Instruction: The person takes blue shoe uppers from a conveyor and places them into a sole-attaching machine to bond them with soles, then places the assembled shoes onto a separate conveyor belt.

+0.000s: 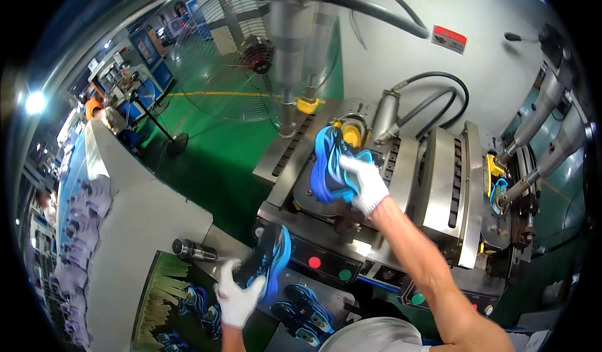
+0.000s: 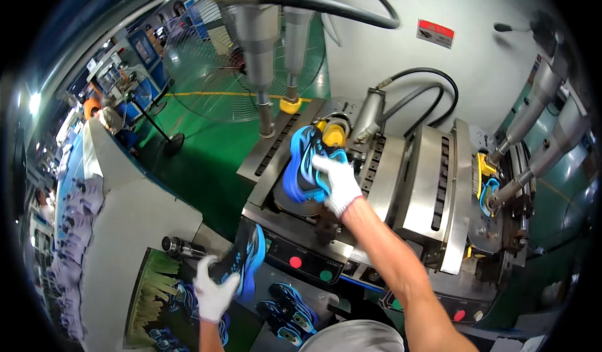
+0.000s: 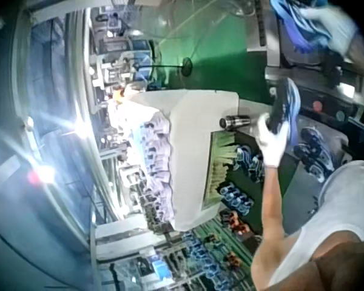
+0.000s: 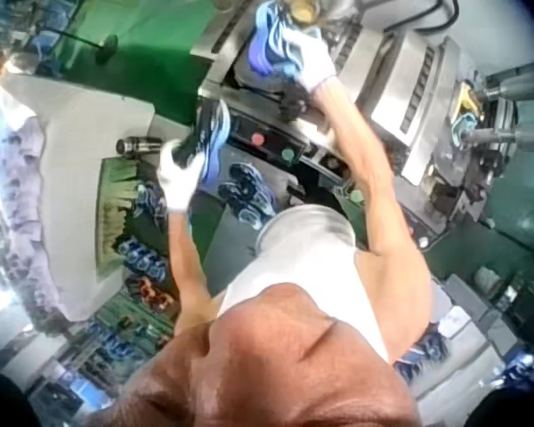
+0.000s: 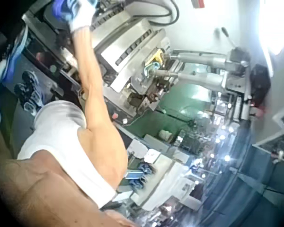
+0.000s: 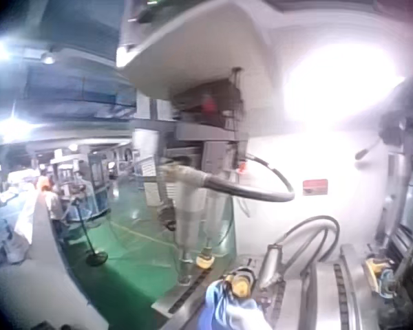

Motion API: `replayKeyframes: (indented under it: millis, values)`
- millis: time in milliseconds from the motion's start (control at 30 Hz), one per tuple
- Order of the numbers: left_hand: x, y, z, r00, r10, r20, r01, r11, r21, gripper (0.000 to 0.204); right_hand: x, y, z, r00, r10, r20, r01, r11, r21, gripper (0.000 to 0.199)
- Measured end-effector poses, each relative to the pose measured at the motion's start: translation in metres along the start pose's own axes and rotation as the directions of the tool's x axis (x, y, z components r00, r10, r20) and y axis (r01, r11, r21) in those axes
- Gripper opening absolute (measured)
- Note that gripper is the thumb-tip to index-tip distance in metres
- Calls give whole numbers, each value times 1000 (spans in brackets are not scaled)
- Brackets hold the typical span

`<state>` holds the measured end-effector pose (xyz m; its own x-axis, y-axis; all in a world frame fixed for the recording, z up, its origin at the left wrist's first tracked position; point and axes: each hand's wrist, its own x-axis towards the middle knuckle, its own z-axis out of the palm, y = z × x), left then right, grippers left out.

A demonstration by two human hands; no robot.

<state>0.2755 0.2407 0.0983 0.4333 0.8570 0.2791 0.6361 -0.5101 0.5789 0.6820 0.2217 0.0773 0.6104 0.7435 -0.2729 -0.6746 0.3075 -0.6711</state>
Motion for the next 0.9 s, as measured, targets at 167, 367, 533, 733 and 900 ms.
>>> replayKeyframes:
  millis: [167,367,533,733,900]
  values:
    - [-143,-70,13,852,-515,91,507,856,101,60,175,25,-46,794,-456,-402,-67,592,-803,13]
    - [-312,-111,77,365,-906,-212,925,379,-27,71,250,95,-39,992,-13,128,66,-801,-595,38]
    - [-354,-109,117,556,-825,-98,825,562,-53,93,227,46,-71,988,-154,-10,-60,-320,-945,48]
    - [-373,-119,120,456,-890,-15,882,454,-125,86,185,-5,-45,995,74,-68,-90,335,-938,38]
    - [-377,-121,123,491,-871,-33,816,473,-331,74,-148,97,-3,806,-105,583,591,65,-804,81]
